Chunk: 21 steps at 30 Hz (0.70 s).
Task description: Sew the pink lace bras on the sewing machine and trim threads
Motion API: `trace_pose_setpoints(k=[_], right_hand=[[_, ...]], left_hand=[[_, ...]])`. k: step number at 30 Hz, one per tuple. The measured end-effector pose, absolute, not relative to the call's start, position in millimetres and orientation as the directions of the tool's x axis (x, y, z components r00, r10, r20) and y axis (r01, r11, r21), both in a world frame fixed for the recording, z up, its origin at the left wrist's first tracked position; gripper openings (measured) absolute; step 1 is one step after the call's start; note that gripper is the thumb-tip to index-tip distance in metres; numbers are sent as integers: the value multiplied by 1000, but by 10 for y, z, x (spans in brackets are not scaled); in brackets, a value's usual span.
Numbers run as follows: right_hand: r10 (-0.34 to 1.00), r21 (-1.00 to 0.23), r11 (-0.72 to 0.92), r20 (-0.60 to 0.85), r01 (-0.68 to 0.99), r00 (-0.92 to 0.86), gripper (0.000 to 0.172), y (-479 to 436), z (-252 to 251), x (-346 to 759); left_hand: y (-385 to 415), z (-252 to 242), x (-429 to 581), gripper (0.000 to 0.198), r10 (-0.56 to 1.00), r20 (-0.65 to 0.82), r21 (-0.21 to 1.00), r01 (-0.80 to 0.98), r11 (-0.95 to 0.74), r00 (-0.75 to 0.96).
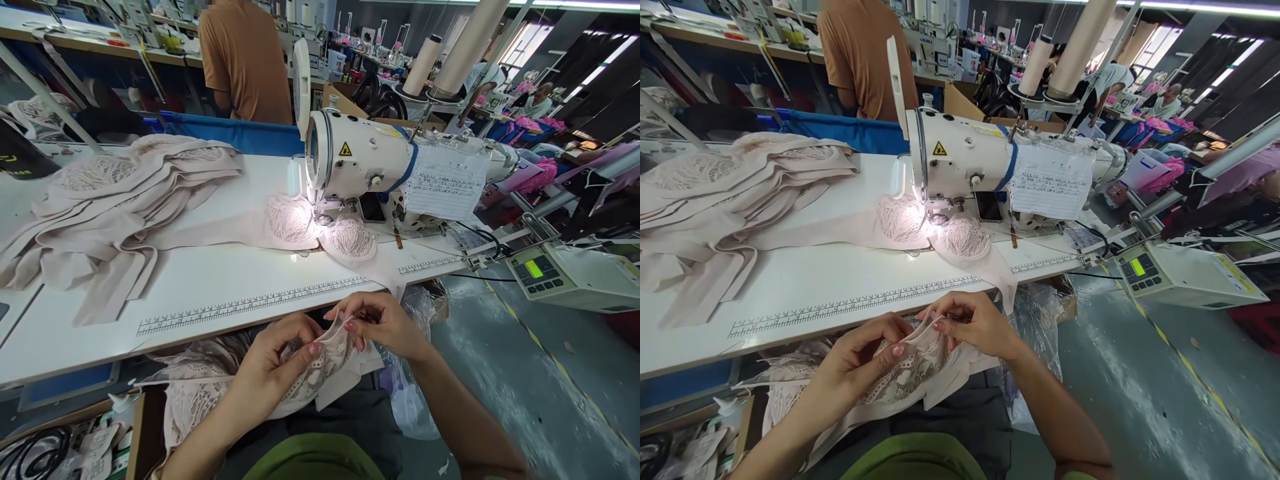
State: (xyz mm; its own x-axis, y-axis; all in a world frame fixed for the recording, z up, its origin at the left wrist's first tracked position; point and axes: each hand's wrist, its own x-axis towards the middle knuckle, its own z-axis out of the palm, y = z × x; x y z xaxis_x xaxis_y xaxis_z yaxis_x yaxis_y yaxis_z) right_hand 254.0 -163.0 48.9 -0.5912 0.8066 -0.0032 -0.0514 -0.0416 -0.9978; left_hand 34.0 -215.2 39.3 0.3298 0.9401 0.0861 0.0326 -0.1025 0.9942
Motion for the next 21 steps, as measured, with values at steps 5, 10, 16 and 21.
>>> trace_pose_setpoints(k=[5, 10, 16, 21], right_hand=[[865, -999, 54, 41, 10, -500, 26, -1647, 484, 2520], [896, -995, 91, 70, 27, -438, 31, -1696, 466, 2470], [897, -902, 377, 298, 211, -326, 21, -1717, 537, 2478], [806, -786, 551, 414, 281, -423, 14, -2029, 703, 2619]], left_hand=[[-2156, 417, 358, 29, 941, 97, 990, 61, -123, 323], [-2149, 405, 369, 29, 938, 106, 989, 65, -135, 331], [-2144, 390, 386, 30, 939, 135, 980, 95, -173, 316], [-2184, 365, 325, 43, 891, 270, 946, 73, -316, 366]])
